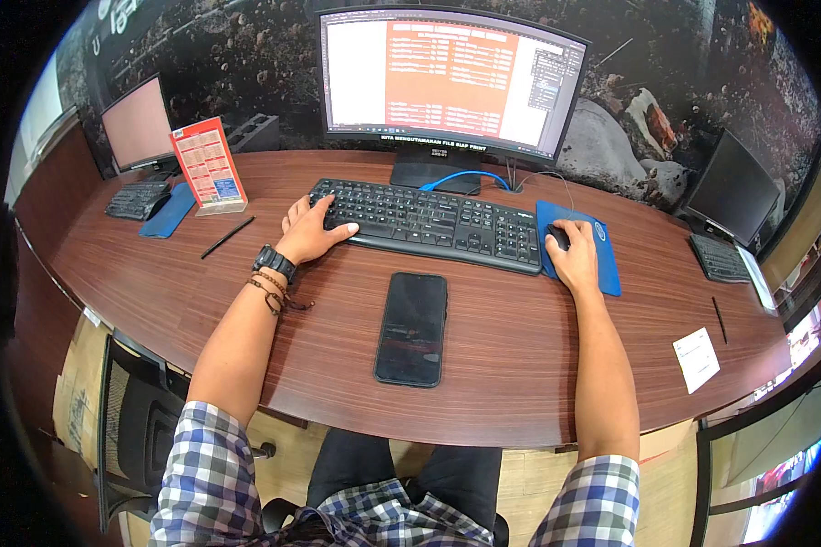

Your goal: Typing on a keyboard and using a mouse at a workstation in a print shop environment.

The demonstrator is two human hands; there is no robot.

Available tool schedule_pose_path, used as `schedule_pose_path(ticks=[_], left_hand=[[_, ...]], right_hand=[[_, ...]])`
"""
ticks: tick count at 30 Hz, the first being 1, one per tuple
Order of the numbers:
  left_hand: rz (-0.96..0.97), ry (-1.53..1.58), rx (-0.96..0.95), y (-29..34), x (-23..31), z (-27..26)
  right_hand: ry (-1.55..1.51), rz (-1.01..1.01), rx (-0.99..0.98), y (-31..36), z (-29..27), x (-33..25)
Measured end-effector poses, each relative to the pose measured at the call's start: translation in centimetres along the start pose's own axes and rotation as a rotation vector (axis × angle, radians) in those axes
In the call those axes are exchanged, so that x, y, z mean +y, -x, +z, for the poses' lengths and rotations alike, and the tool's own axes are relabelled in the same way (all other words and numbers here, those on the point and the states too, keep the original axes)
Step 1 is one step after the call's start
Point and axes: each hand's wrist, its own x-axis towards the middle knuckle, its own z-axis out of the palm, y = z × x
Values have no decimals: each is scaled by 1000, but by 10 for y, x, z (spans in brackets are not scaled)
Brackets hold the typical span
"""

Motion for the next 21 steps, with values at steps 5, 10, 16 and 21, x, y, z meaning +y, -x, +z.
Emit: schedule_pose_path(ticks=[5, 10, 16, 21], left_hand=[[2, 4, 3, 0, 0, 0], [1, -2, 12, 0, 0, 1], [-2, -4, -2, 0, 0, 0], [0, -7, 1, 0, -1, 1]], right_hand=[[2, 0, -6, 0, 0, 0], [1, -6, 1, -1, 1, 3], [-3, -2, -3, 0, 1, 2], [17, 6, 0, 0, 0, 0]])
